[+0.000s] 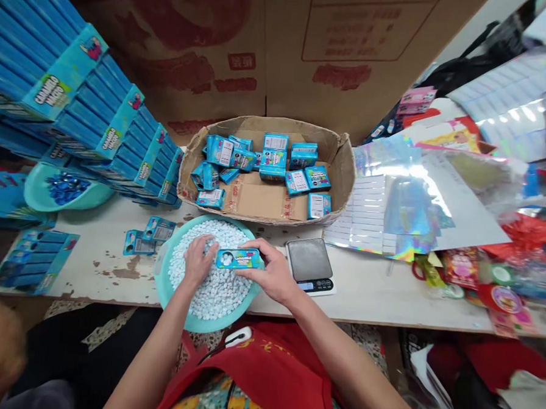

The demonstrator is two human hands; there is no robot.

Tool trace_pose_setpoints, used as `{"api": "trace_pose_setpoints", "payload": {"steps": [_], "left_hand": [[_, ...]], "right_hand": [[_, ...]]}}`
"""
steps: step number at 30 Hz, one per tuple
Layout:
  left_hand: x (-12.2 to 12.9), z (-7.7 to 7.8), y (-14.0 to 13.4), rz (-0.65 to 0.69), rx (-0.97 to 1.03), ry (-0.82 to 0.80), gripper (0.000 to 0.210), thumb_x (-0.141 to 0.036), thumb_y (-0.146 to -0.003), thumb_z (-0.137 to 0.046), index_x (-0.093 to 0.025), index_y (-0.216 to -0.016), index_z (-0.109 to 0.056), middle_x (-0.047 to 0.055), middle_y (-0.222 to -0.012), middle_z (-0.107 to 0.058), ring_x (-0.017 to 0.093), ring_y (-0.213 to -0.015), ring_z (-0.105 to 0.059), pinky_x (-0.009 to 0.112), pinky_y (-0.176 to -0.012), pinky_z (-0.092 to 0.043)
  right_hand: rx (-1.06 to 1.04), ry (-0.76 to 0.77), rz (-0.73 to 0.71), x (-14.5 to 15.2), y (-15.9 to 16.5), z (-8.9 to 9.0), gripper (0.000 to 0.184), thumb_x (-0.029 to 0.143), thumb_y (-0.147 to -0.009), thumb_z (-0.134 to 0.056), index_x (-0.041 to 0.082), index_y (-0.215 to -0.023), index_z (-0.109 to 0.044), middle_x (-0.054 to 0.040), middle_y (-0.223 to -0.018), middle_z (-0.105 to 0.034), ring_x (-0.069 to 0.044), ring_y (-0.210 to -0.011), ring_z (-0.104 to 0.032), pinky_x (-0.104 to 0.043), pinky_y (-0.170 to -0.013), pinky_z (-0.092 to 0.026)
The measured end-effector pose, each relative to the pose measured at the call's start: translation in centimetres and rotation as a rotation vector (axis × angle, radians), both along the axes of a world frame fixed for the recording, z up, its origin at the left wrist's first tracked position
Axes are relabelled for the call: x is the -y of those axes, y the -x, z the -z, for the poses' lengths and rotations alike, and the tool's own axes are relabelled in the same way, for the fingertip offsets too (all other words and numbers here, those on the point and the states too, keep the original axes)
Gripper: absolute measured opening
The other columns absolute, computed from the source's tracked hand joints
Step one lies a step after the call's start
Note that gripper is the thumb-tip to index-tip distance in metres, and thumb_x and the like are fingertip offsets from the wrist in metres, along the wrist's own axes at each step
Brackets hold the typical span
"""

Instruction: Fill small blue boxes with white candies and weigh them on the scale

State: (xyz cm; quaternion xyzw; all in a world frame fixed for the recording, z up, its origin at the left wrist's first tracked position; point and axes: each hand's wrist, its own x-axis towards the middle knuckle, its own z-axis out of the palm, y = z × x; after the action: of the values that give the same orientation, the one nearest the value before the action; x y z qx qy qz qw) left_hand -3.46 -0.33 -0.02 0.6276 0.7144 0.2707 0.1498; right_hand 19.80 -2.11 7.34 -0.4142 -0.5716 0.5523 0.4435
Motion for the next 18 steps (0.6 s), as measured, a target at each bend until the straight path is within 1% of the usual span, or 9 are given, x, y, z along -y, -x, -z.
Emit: {"api": "trace_pose_setpoints", "payload": {"steps": [2,4,8,10,12,13,15,17,18], "left_hand": [[0.1,0.6,-0.7,0.022,-0.176,-0.004,0.041,-0.049,-0.085,-0.052,-0.022,-0.115,-0.059,0.011,-0.122,-0.056,0.031,-0.114,-0.049,0.047,-0.095,-0.038],[-0.1,0.8,-1.0,0.04,-0.266,0.004,0.047,-0.052,-0.084,-0.051,-0.018,-0.117,-0.057,0.013,-0.119,-0.056,0.033,-0.11,-0.05,0.047,-0.091,-0.041],[-0.3,0.8,-0.9,0.113,-0.279,0.014,0.046,-0.052,-0.086,-0.047,-0.015,-0.112,-0.057,0.013,-0.11,-0.059,0.03,-0.104,-0.053,0.044,-0.09,-0.043],[-0.2,0.7,-1.2,0.137,-0.285,0.015,0.049,-0.054,-0.086,-0.046,-0.016,-0.114,-0.056,0.013,-0.111,-0.058,0.03,-0.105,-0.053,0.043,-0.089,-0.043],[0.2,0.5,-1.7,0.123,-0.342,0.013,0.05,-0.055,-0.085,-0.047,-0.017,-0.117,-0.054,0.013,-0.114,-0.057,0.03,-0.106,-0.052,0.043,-0.087,-0.044],[0.4,0.5,-2.0,0.107,-0.381,0.012,0.05,-0.054,-0.084,-0.048,-0.017,-0.117,-0.054,0.014,-0.114,-0.057,0.031,-0.105,-0.052,0.043,-0.084,-0.044],[0.5,0.5,-2.5,0.076,-0.442,0.003,0.047,-0.05,-0.083,-0.05,-0.017,-0.116,-0.055,0.014,-0.113,-0.057,0.031,-0.102,-0.053,0.042,-0.081,-0.044],[0.3,0.8,-2.6,0.064,-0.456,-0.02,0.043,-0.045,-0.081,-0.052,-0.016,-0.113,-0.057,0.013,-0.108,-0.059,0.03,-0.098,-0.055,0.041,-0.08,-0.044],[0.1,1.0,-2.6,0.065,-0.454,-0.037,0.042,-0.044,-0.081,-0.053,-0.016,-0.111,-0.058,0.013,-0.106,-0.06,0.03,-0.097,-0.055,0.04,-0.08,-0.044]], "right_hand": [[-0.029,0.053,0.089,0.9,-2.3,0.7,0.043,0.034,-0.064,-0.081,0.025,-0.101,-0.062,-0.0014,-0.096,-0.064,-0.018,-0.086,-0.061,-0.03,-0.077,-0.05],[-0.022,0.088,0.258,1.6,-5.1,2.1,0.044,0.034,-0.064,-0.081,0.025,-0.101,-0.06,-0.0013,-0.097,-0.065,-0.019,-0.085,-0.062,-0.031,-0.077,-0.051],[0.101,0.082,0.555,1.9,-10.1,6.6,0.044,0.038,-0.067,-0.076,0.022,-0.103,-0.056,-0.0039,-0.096,-0.065,-0.021,-0.087,-0.062,-0.038,-0.083,-0.05],[0.171,0.071,0.619,1.9,-11.7,8.9,0.044,0.041,-0.068,-0.074,0.02,-0.102,-0.055,-0.0052,-0.096,-0.064,-0.023,-0.088,-0.062,-0.043,-0.086,-0.05],[0.241,0.057,0.626,1.9,-12.6,10.0,0.043,0.042,-0.068,-0.073,0.02,-0.101,-0.054,-0.007,-0.099,-0.064,-0.025,-0.093,-0.062,-0.048,-0.089,-0.048],[0.286,0.03,0.624,1.9,-12.9,10.0,0.044,0.041,-0.067,-0.073,0.021,-0.101,-0.054,-0.0086,-0.104,-0.063,-0.028,-0.099,-0.06,-0.05,-0.092,-0.047],[0.383,-0.077,0.64,1.5,-13.4,8.5,0.05,0.038,-0.065,-0.076,0.024,-0.107,-0.053,-0.0117,-0.119,-0.057,-0.032,-0.115,-0.053,-0.053,-0.1,-0.041],[0.423,-0.201,0.694,-0.5,-13.7,5.7,0.06,0.035,-0.063,-0.078,0.026,-0.115,-0.051,-0.0126,-0.127,-0.052,-0.032,-0.121,-0.047,-0.051,-0.104,-0.038],[0.39,-0.232,0.718,-2.3,-13.7,4.1,0.059,0.034,-0.064,-0.078,0.026,-0.116,-0.051,-0.012,-0.124,-0.053,-0.031,-0.118,-0.05,-0.048,-0.101,-0.042]]}}
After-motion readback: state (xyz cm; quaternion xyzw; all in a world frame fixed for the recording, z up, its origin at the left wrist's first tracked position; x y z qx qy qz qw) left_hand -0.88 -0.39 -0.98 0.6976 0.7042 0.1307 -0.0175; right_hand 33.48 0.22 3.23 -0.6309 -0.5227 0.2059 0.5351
